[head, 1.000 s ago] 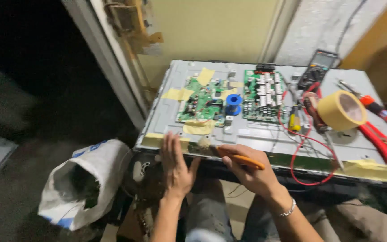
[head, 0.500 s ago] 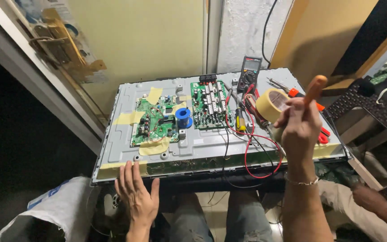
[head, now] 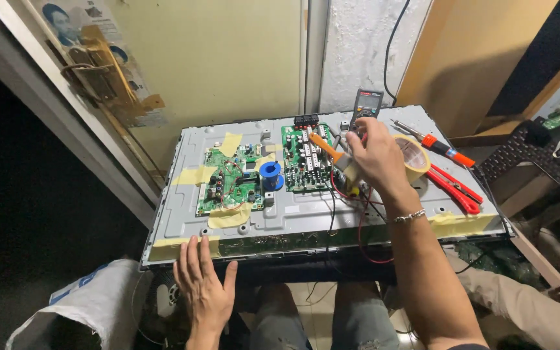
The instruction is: Testing and repairing a television circuit board using a soldering iron and multimeter probes.
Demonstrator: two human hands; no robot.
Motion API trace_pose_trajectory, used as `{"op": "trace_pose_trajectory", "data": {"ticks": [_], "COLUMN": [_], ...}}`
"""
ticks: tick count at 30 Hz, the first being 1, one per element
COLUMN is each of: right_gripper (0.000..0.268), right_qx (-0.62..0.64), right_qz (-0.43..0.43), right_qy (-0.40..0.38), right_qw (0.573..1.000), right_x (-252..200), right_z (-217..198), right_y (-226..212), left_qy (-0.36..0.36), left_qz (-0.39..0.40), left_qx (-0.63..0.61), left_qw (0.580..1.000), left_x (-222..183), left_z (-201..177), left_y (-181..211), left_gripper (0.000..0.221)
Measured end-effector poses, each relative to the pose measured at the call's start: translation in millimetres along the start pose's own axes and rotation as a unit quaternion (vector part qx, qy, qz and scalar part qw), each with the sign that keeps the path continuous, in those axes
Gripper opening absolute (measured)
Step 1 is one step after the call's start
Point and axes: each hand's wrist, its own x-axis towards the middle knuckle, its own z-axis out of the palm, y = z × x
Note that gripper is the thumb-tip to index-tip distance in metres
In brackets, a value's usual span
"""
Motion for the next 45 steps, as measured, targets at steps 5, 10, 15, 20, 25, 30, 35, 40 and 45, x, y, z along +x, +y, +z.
{"op": "trace_pose_trajectory", "data": {"ticks": [5, 10, 15, 20, 25, 30, 35, 40, 45], "right_gripper": [0.025, 0.019, 0.022, 0.013, 0.037, 0.025, 0.023, 0.047, 0.061], "right_qx": [0.038, 0.029, -0.082, -0.042, -0.127, -0.252, -0.101, -0.018, -0.106], "right_qz": [-0.066, -0.082, -0.043, -0.153, -0.077, -0.099, -0.066, -0.02, 0.03], "right_qy": [0.135, 0.181, 0.131, 0.111, -0.084, -0.122, -0.05, -0.168, -0.109], "right_qw": [0.988, 0.98, 0.987, 0.981, 0.985, 0.955, 0.991, 0.985, 0.988], "right_x": [-16.3, -43.1, -47.4, -30.2, -11.9, 13.1, 11.1, 18.6, 70.1], "right_z": [-25.7, -63.1, -57.0, -26.3, 13.0, 63.0, 55.9, 47.8, 40.1], "right_y": [30.7, 58.2, 93.0, 81.0, 27.7, 46.3, 7.3, -19.1, 4.6], "left_qy": [-0.003, 0.001, 0.004, 0.001, 0.002, 0.027, 0.026, 0.019, 0.005], "left_qz": [-0.012, -0.007, -0.008, -0.013, -0.008, 0.002, 0.0, -0.013, -0.002], "left_qx": [-0.009, -0.011, -0.008, 0.002, 0.018, 0.024, 0.024, 0.018, -0.001], "left_qw": [1.0, 1.0, 1.0, 1.0, 1.0, 0.999, 0.999, 1.0, 1.0], "left_x": [-2.2, -1.7, -2.1, -1.9, -3.8, -2.4, -3.0, -3.1, -2.8], "left_z": [4.0, 4.2, 6.8, 7.7, 5.7, 3.5, 5.8, 9.5, 4.1], "left_y": [-1.2, -0.1, -0.8, 0.4, 0.0, 1.7, -0.1, -1.0, -1.1], "left_gripper": [0.081, 0.08, 0.08, 0.081, 0.081, 0.08, 0.082, 0.083, 0.082]}}
